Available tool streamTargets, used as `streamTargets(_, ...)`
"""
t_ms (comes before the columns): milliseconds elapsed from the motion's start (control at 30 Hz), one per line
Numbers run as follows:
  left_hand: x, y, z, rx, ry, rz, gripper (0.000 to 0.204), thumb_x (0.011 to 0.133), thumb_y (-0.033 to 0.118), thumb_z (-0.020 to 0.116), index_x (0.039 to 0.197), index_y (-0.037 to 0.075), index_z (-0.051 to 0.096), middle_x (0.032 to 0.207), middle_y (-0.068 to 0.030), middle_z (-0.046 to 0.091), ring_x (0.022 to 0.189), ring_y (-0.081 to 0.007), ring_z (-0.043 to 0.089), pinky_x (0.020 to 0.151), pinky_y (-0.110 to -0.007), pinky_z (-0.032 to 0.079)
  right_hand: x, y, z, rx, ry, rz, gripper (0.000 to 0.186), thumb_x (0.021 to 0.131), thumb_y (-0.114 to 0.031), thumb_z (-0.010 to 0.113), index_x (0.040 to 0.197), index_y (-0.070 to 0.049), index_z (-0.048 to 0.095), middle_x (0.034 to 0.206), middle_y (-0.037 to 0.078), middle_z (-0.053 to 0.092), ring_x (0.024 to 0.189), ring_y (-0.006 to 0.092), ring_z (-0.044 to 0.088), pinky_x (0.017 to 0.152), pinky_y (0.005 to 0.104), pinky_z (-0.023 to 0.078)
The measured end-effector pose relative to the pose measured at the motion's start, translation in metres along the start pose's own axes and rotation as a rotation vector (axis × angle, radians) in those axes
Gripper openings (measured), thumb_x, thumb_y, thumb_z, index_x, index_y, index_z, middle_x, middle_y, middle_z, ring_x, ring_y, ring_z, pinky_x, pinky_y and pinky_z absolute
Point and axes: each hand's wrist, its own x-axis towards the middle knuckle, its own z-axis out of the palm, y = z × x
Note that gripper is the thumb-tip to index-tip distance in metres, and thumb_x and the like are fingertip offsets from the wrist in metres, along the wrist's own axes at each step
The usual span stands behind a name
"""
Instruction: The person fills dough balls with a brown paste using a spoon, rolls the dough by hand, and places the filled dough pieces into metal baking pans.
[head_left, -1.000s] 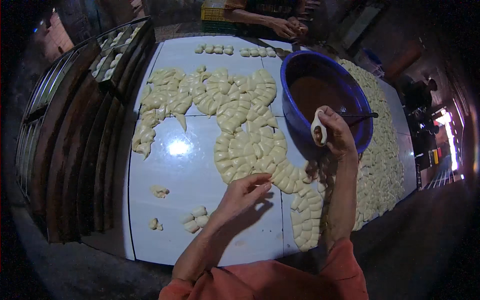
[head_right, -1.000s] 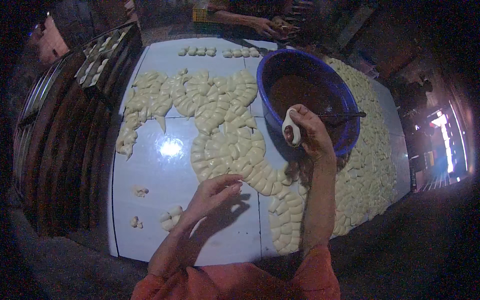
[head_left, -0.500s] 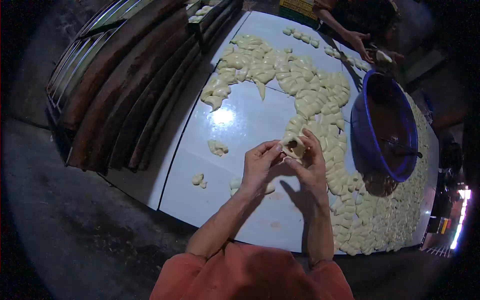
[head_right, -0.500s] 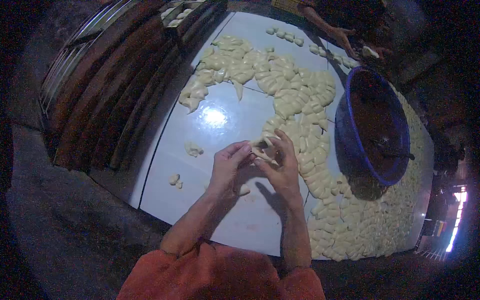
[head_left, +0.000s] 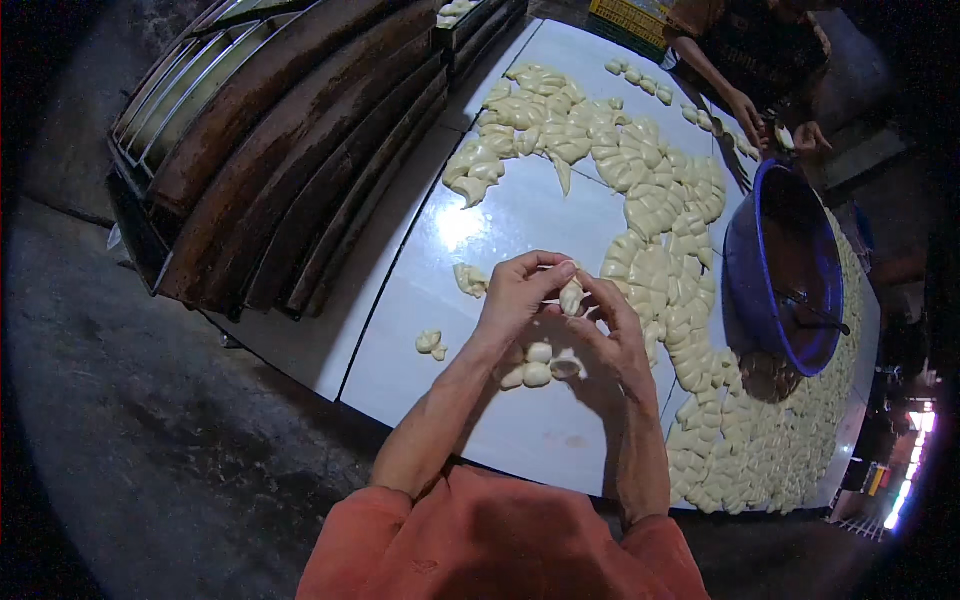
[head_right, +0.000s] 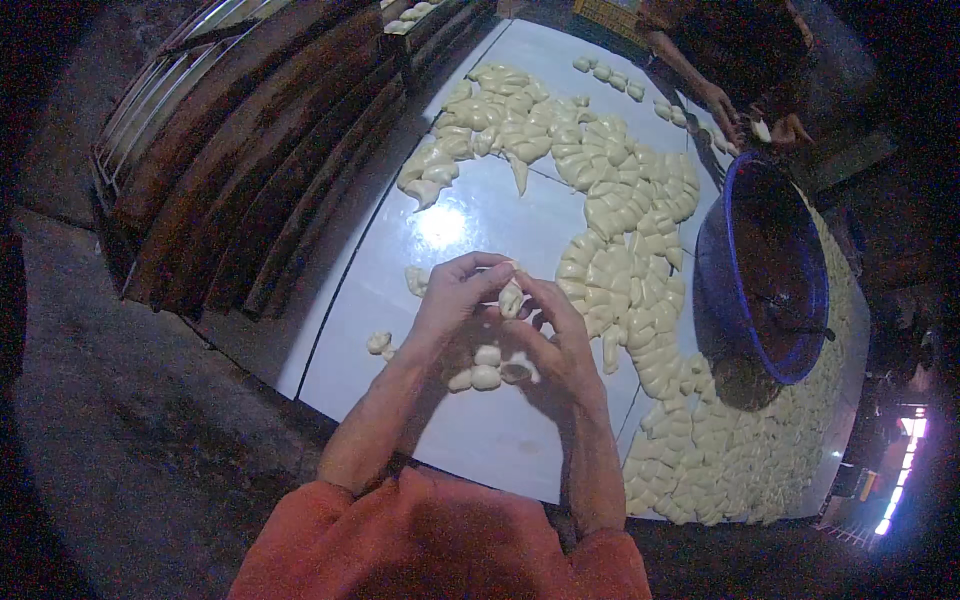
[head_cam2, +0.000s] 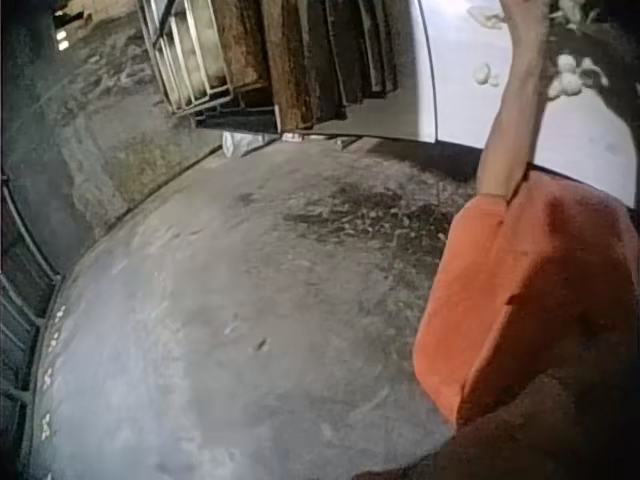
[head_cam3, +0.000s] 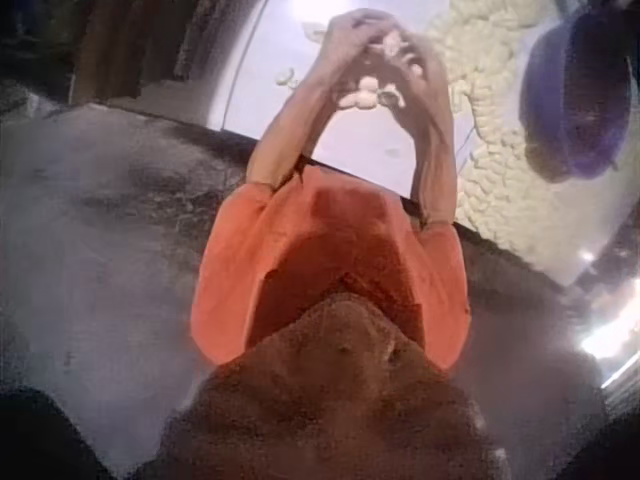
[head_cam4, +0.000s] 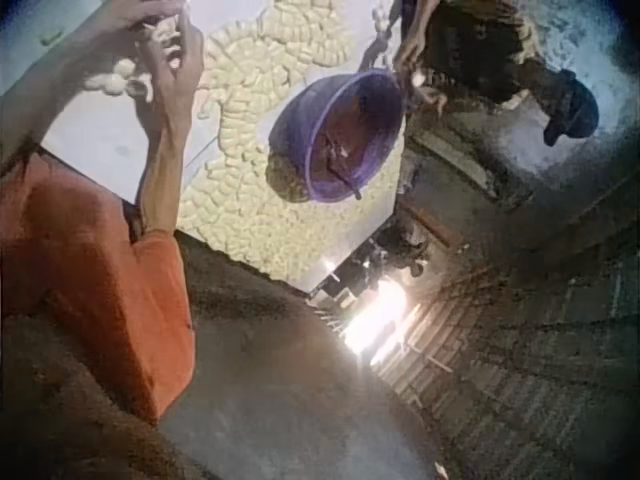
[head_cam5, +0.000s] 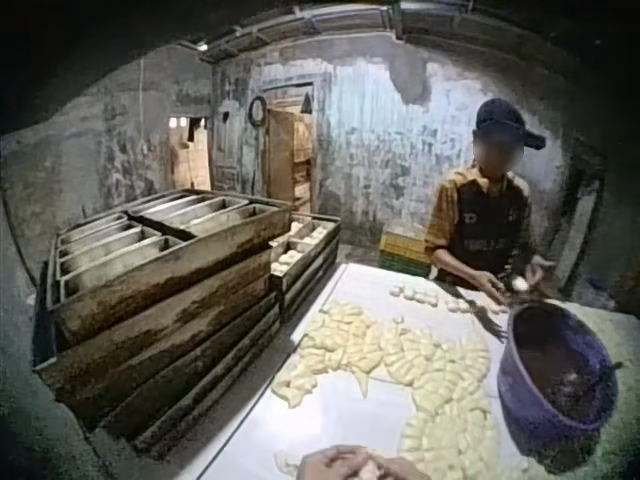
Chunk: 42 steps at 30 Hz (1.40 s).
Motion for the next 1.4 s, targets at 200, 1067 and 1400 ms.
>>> streamTargets(200,-0.02,0.004,0.007,0.106,-0.078,0.025,0.029,0.094,0.022,0.072,0.115,0.003,0.069,0.103,-0.0055,0.07,0.089,-0.0117,0.067,0.072,-0.026,0.058,0.004,0.037,-0.006,-0.086,0.055,-0.249,0.036,0.091,-0.007,0.069,0.127,-0.005,0.063,0.119,0.008,0.061,0.101,0.0164,0.058,0.084,0.0307,0.047)
streamTargets(1067,-0.07,-0.02,-0.033,1.222,-0.222,0.562,0.068,0.08,0.036,0.08,0.136,0.006,0.056,0.126,-0.0157,0.065,0.117,-0.0322,0.06,0.098,-0.044,0.044,-0.031,0.047,-0.033,-0.368,-0.257,0.171,0.03,0.091,-0.015,0.064,0.116,0.001,0.066,0.108,0.016,0.068,0.091,0.0281,0.065,0.084,0.0345,0.052)
streamTargets(1400,-0.072,-0.056,-0.032,1.418,-0.166,0.478,0.07,0.073,0.028,0.081,0.134,0.007,0.054,0.118,-0.0093,0.06,0.11,-0.0278,0.057,0.093,-0.043,0.043,-0.042,0.038,-0.016,-0.518,-0.354,-0.046,0.047,0.082,-0.014,0.074,0.126,-0.003,0.061,0.118,0.016,0.063,0.108,0.0348,0.062,0.091,0.0417,0.052)
